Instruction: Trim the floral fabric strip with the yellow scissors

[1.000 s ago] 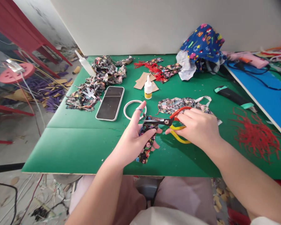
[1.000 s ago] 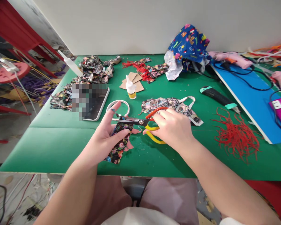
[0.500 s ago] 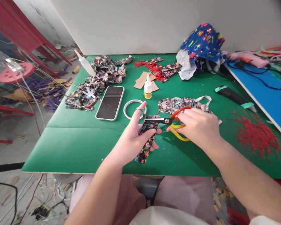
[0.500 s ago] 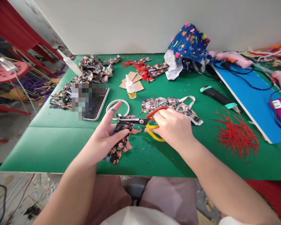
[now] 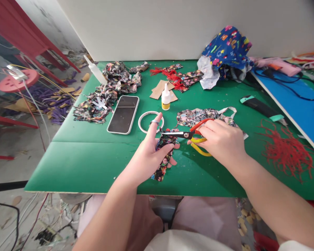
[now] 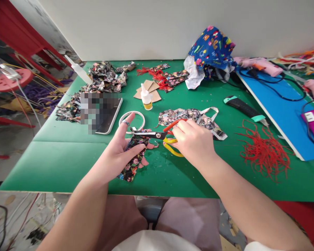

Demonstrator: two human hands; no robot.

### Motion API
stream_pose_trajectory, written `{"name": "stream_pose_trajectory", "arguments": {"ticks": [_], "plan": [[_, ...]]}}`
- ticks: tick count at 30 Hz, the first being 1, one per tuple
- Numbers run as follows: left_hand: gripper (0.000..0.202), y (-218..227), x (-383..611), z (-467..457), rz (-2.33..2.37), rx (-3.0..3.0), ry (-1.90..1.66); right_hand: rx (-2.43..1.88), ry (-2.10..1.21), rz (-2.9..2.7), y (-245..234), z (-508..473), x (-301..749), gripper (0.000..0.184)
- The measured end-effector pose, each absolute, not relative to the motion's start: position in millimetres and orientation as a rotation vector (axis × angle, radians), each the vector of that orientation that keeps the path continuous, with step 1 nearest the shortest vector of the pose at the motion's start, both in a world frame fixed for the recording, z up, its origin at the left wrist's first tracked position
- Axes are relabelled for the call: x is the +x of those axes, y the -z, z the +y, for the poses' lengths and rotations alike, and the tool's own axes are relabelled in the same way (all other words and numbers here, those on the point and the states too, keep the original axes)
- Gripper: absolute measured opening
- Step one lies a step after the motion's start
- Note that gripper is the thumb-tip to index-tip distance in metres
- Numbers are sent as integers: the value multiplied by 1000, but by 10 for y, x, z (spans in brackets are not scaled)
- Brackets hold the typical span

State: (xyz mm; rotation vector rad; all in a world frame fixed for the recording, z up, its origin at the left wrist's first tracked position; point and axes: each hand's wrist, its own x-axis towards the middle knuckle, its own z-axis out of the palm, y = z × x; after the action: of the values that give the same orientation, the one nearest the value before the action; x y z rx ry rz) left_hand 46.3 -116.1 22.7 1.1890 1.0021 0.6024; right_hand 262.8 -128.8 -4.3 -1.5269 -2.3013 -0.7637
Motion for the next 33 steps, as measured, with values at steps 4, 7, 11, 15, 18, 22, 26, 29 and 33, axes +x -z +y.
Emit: {"name": "stream_pose_trajectory", "arguments": {"ticks": [4,7,11,15,18,22,26,29,33], "plan": [[83,-227,457,-1157,1012,1201,-579,-1540,766,-2338,31,-1292,2639,20],[84,-220,460,-1156,1016,1208,-582,-1545,756,-2359,28,-1285,2637,20],[82,-213,467,-1158,1024,1226,-588,-1550,737,-2362,42,-1269,2632,21],[82,-212,457,-1159,1033,1248,-570,-1567,733,-2324,64,-1251,2660,30],[79,-217,438,-1152,1035,1251,-560,-1600,653,-2269,75,-1231,2709,37],[68,-246,402,-1133,1022,1254,-552,-1737,452,-2184,76,-1192,2764,47],[62,-286,365,-1129,972,1242,-588,-1721,137,-2098,34,-1174,2761,50],[71,-301,353,-1150,897,1239,-608,-1633,-24,-2022,-31,-1202,2729,51],[82,-296,365,-1193,855,1268,-726,-1529,14,-2080,-91,-1254,2678,62]]}}
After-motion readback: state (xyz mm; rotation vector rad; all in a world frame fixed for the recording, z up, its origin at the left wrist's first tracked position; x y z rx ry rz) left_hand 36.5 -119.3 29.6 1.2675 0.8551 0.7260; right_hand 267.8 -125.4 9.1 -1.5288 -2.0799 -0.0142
